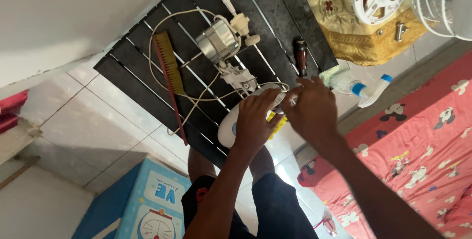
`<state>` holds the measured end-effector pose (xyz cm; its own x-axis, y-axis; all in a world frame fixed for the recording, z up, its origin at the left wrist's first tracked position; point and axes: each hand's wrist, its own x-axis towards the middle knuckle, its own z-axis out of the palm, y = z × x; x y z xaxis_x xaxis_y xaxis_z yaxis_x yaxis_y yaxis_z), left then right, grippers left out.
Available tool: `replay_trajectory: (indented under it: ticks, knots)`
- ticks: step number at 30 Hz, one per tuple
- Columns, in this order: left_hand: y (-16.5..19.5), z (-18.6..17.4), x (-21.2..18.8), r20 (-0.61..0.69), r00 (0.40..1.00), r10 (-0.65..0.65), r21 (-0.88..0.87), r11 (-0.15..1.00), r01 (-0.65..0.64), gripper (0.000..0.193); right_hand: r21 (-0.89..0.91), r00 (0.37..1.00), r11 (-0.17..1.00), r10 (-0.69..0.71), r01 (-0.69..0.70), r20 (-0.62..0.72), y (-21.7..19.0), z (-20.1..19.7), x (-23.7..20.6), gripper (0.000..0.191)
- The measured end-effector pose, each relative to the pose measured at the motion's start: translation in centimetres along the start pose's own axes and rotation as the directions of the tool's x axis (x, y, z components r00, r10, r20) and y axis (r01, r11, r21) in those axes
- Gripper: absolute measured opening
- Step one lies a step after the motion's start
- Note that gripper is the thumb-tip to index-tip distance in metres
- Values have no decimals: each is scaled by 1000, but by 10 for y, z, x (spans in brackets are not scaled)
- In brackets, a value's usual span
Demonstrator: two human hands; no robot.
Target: The person services a white handheld electric appliance on a small table. They hold and turn the appliance body, unscrew and separate its parts by hand, work on the attached motor assembly, pick up small screws and fittings, and finally pick up a brush and cloth near the appliance.
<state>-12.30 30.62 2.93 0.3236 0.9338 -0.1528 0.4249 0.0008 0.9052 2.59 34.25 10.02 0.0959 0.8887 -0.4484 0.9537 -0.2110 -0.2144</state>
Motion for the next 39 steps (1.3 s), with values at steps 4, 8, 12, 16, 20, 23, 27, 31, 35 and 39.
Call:
replay_trajectory:
  ticks: [4, 8, 12, 16, 20, 23, 27, 31, 35, 39]
  knots:
    - [2, 4, 0, -29, 999, 21, 25, 999, -20, 72, -81, 992, 995, 53, -63, -117, -10, 17, -24, 19]
    - [4, 11, -2, -58, 998, 23, 1, 1000, -23, 57, -151, 964, 973, 136, -173, -228, -19, 47, -35, 22]
    - [4, 11, -5, -91, 994, 54, -46, 997, -58, 49, -168, 945, 955, 196, -244, -261, -21, 67, -43, 21]
    - [0, 12, -2, -80, 995, 64, -40, 997, -68, 47, -167, 941, 969, 124, -184, -316, -14, 69, -46, 21]
    - [-1, 15, -2, -52, 998, 31, -42, 999, -33, 46, -156, 942, 968, 143, -197, -303, -13, 70, -45, 22]
    - [-3, 15, -3, -58, 996, 63, -32, 997, -65, 49, -161, 947, 969, 135, -187, -291, -13, 69, -47, 25]
    - [-3, 13, -2, -27, 999, 32, 4, 999, -32, 53, -131, 951, 979, 115, -157, -286, -10, 64, -49, 24]
    - [-2, 13, -3, 14, 1000, 22, 7, 1000, -22, 64, 4, 956, 994, 110, -114, -273, -8, 58, -50, 24]
    - [-6, 15, -6, 38, 999, 14, 26, 1000, -15, 72, 33, 952, 996, 91, -85, -291, -9, 52, -49, 20]
    - [-7, 16, -6, 44, 999, 12, 8, 1000, -12, 73, 168, 942, 984, 104, -52, -319, -1, 33, -51, 16]
